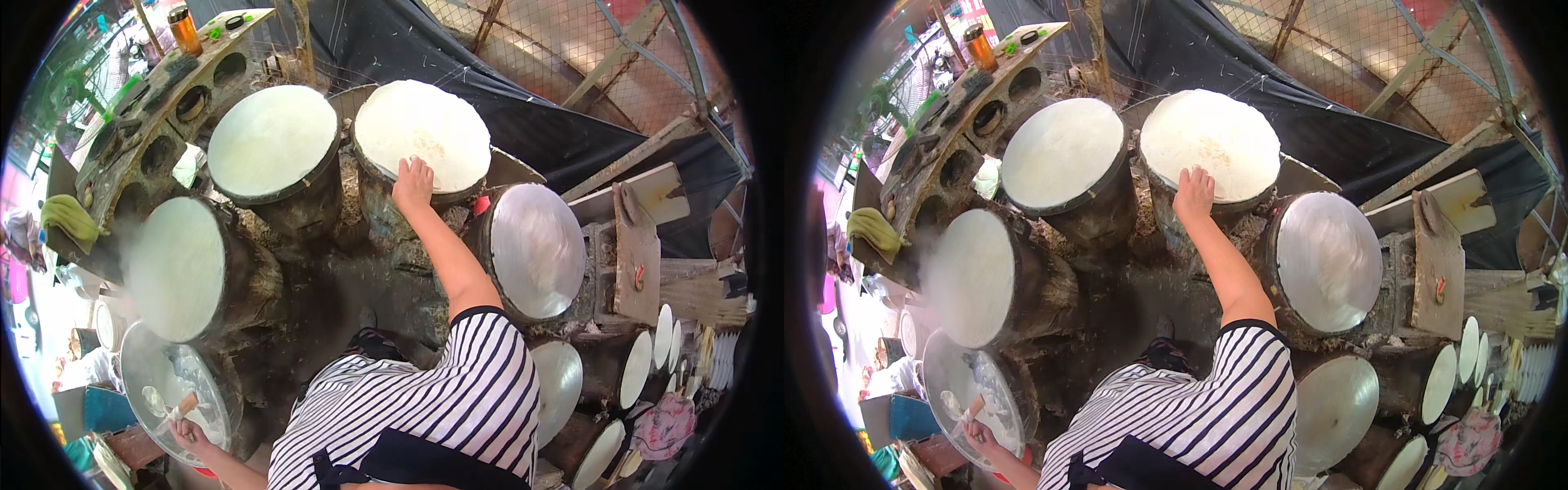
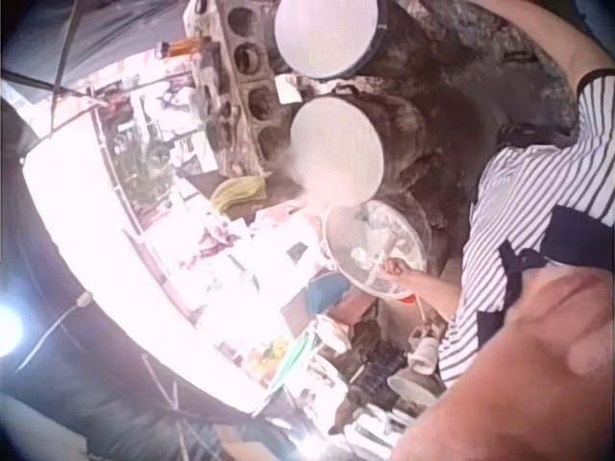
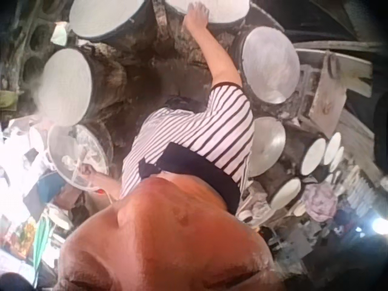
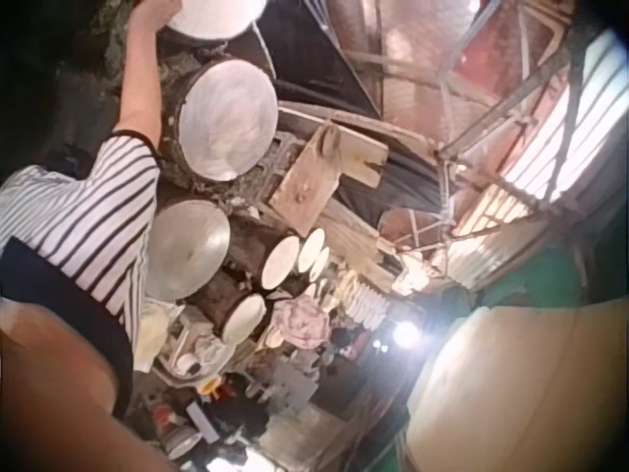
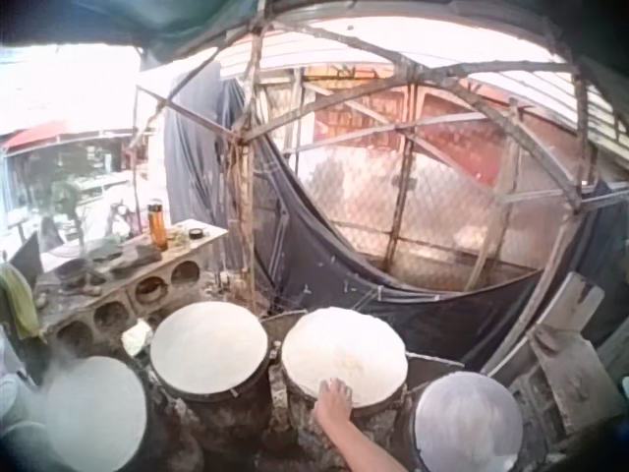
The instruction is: The person scoops batter from a large metal bowl and spreads it onto several hot cylindrical cooking surfaces to make thin crepes. They use a ladle and a wooden spreader to distribute the batter evenly, then remove the cooked crepes and stack them on a nearby surface.
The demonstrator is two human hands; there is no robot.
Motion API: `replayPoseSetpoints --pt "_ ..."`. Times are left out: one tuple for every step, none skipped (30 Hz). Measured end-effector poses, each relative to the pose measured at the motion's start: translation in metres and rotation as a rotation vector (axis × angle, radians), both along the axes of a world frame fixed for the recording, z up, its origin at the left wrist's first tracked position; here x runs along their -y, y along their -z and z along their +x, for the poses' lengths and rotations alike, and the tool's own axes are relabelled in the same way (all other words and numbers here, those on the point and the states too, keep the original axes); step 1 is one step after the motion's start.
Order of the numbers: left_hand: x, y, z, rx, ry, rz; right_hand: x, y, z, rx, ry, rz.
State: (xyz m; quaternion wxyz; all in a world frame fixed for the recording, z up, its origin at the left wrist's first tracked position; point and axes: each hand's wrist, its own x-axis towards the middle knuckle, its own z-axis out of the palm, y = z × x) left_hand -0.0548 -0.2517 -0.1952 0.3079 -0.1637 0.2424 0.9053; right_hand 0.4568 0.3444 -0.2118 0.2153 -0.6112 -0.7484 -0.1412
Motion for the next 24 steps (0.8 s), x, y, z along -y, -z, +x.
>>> replayPoseSetpoints --pt "-0.012 -0.003 0.002 0.011 0.008 0.016 -0.011 0.006 0.007 0.011 -0.038 -0.015" --pt "-0.021 -0.006 0.006 0.025 -0.026 -0.013 -0.021 0.011 0.013 0.022 -0.073 -0.029" --pt "-0.03 -0.015 0.018 0.041 -0.065 -0.039 -0.029 0.009 0.015 0.035 -0.113 -0.041" --pt "-0.041 -0.02 0.024 0.057 -0.1 -0.064 -0.033 0.006 0.018 0.058 -0.11 -0.088" --pt "-0.044 -0.018 0.025 0.073 -0.074 0.011 -0.039 0.002 0.022 0.032 -0.111 -0.082" --pt "-0.039 -0.016 0.027 0.09 -0.051 0.086 -0.044 -0.002 0.026 0.006 -0.114 -0.076" --pt "-0.039 -0.015 0.027 0.108 -0.025 0.16 -0.049 -0.008 0.031 -0.02 -0.115 -0.071" --pt "-0.059 -0.031 0.044 0.079 -0.069 -0.009 -0.055 -0.02 0.037 -0.099 -0.074 -0.052" --pt "-0.06 -0.027 0.04 0.074 -0.052 -0.011 -0.061 -0.034 0.045 -0.218 -0.033 -0.106" --pt "-0.048 -0.022 0.036 0.066 -0.046 -0.011 -0.066 -0.051 0.052 -0.341 -0.004 -0.159" --pt "-0.043 -0.015 0.031 0.06 -0.028 -0.006 -0.073 -0.066 0.063 -0.462 0.036 -0.205" --pt "-0.041 -0.011 0.027 0.062 -0.025 -0.02 -0.078 -0.077 0.075 -0.484 0.074 -0.179" --pt "-0.039 -0.007 0.023 0.061 -0.022 -0.033 -0.083 -0.087 0.089 -0.509 0.11 -0.152" --pt "-0.035 -0.007 0.017 0.092 -0.005 -0.015 -0.085 -0.098 0.1 -0.51 0.115 -0.087" --pt "-0.028 -0.004 0.011 0.123 0.008 0.004 -0.085 -0.11 0.109 -0.51 0.116 -0.022" --pt "-0.019 0.002 0.004 0.074 0.073 0.04 -0.083 -0.121 0.117 -0.506 0.144 0.034" --pt "-0.006 0.011 -0.005 0.025 0.137 0.076 -0.078 -0.131 0.121 -0.502 0.171 0.09" --pt "0.0 0.019 -0.015 -0.022 0.209 0.12 -0.071 -0.14 0.126 -0.536 0.168 0.188" --pt "0.005 0.024 -0.019 -0.072 0.273 0.164 -0.06 -0.155 0.125 -0.515 0.168 0.247" --pt "0.012 0.027 -0.02 -0.08 0.261 0.109 -0.049 -0.167 0.122 -0.5 0.177 0.257" --pt "-0.001 0.027 -0.022 -0.082 0.264 0.041 -0.032 -0.177 0.131 -0.478 0.221 0.275" --pt "-0.001 0.026 -0.022 -0.084 0.257 -0.034 -0.015 -0.184 0.132 -0.459 0.244 0.274" --pt "-0.004 0.027 -0.023 -0.111 0.269 -0.095 0.001 -0.19 0.134 -0.44 0.273 0.274" --pt "-0.006 0.027 -0.023 -0.15 0.295 -0.167 0.024 -0.193 0.137 -0.421 0.311 0.27"
